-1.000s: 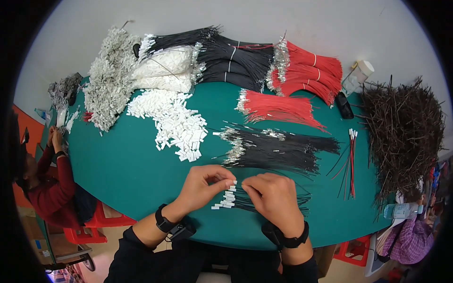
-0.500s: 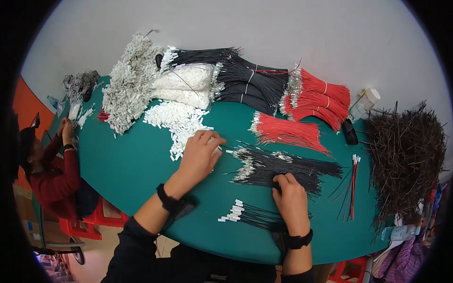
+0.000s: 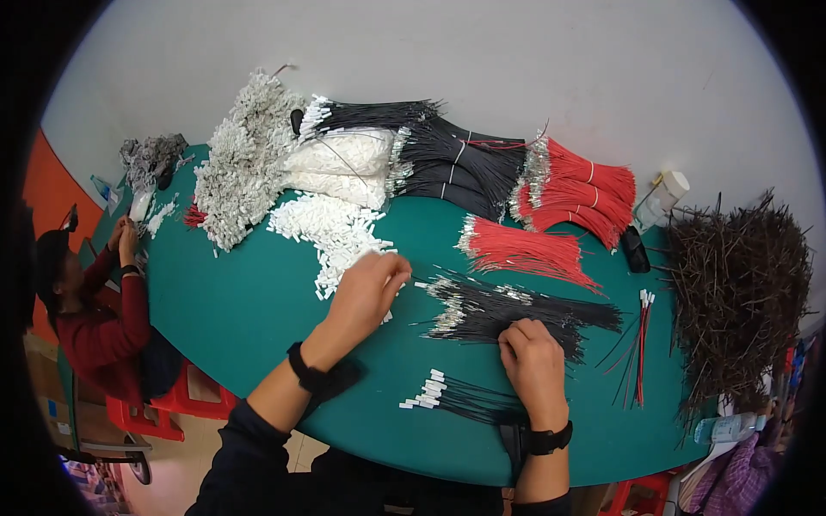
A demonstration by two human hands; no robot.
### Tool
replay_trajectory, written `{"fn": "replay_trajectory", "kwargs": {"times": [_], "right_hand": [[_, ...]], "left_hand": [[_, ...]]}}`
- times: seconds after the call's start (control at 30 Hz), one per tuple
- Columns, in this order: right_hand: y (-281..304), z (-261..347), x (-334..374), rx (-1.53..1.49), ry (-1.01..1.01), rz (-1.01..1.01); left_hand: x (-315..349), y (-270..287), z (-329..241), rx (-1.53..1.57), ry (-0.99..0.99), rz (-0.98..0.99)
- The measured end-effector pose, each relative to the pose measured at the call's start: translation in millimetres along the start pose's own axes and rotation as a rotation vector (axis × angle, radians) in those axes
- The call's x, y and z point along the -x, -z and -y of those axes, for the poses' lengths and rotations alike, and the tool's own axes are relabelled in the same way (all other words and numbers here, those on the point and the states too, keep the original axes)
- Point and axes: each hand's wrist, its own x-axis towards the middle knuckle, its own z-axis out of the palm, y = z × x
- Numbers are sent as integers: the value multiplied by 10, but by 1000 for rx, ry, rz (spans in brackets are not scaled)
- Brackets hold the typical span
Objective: The person picks up a white connector and a black wire, inserts the wire into the connector, and places the assembled unit on the table, repeating this process multiple times.
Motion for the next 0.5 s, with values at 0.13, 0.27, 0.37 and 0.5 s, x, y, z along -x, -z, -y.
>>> {"fn": "replay_trajectory", "kwargs": {"times": [0.13,0.27,0.37,0.5], "right_hand": [[100,19,22,-125,-20,20],[142,-26,27,-284,-92,18],[163,24,44,-294,-99,15],[134,83,28,-301,-116,41]], "left_hand": [[299,117,-331,625,461,198],[457,-9,-302,813,543,282],[495,-47,-276,881,585,331],[522,-67,-299,1032,628,361]]}}
